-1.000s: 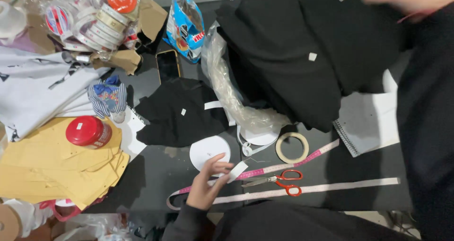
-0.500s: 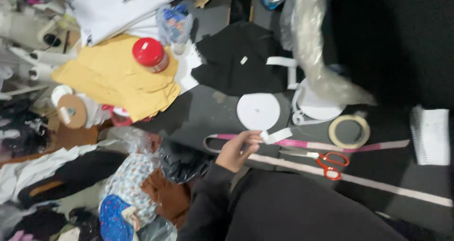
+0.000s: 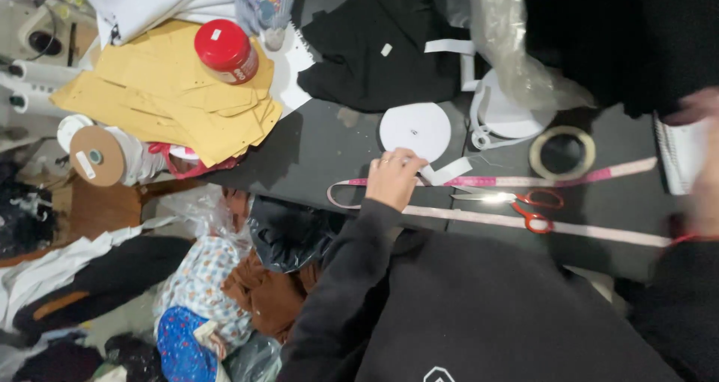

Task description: Measuring and cutting elastic bands and sorting fabric pieces for garment assembly.

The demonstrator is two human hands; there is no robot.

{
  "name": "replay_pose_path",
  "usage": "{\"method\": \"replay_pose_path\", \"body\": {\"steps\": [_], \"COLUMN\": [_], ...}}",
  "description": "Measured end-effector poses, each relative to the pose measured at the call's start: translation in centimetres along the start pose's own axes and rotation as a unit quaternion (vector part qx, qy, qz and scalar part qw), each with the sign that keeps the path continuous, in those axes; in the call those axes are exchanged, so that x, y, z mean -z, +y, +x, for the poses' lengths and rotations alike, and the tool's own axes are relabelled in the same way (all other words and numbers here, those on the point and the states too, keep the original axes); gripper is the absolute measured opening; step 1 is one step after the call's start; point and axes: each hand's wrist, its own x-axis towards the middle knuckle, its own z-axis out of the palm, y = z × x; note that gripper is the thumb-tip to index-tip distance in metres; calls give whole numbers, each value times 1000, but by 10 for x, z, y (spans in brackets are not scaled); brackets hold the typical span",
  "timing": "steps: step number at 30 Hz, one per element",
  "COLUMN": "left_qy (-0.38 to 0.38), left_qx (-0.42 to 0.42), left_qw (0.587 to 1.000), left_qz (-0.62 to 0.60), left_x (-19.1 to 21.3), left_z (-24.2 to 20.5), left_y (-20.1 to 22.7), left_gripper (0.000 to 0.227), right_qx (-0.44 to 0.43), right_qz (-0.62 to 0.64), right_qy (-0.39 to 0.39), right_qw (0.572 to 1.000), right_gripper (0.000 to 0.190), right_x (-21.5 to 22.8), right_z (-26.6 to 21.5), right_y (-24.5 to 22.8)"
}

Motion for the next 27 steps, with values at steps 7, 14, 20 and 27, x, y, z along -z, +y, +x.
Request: {"method": "replay_pose_path", "body": {"steps": [7,14,20,27], "left_qy": [-49,-16,221,-92], "left_qx": [-142,-53,-66,-401], "left_qw": [979,989,953,911], "left_qz": [136,-137,-197,0], "left_x": [-35,-18,81,130], "left_z": [20,37,76,79], "left_y": [-51,-101,-44,134], "left_gripper": [9,6,13,19], "right_qx": [-4,2,-5,265], "right_qz": [56,107,149,135], "right_qy": [23,-22,-53,-69], "right_qw": [998,994,987,952], "right_gripper": [17,23,25,97], "right_x": [-53,-49,-51,-50], "right_z": [-98,-104,-101,-71], "right_y": [-42,-56,-62,-184]}}
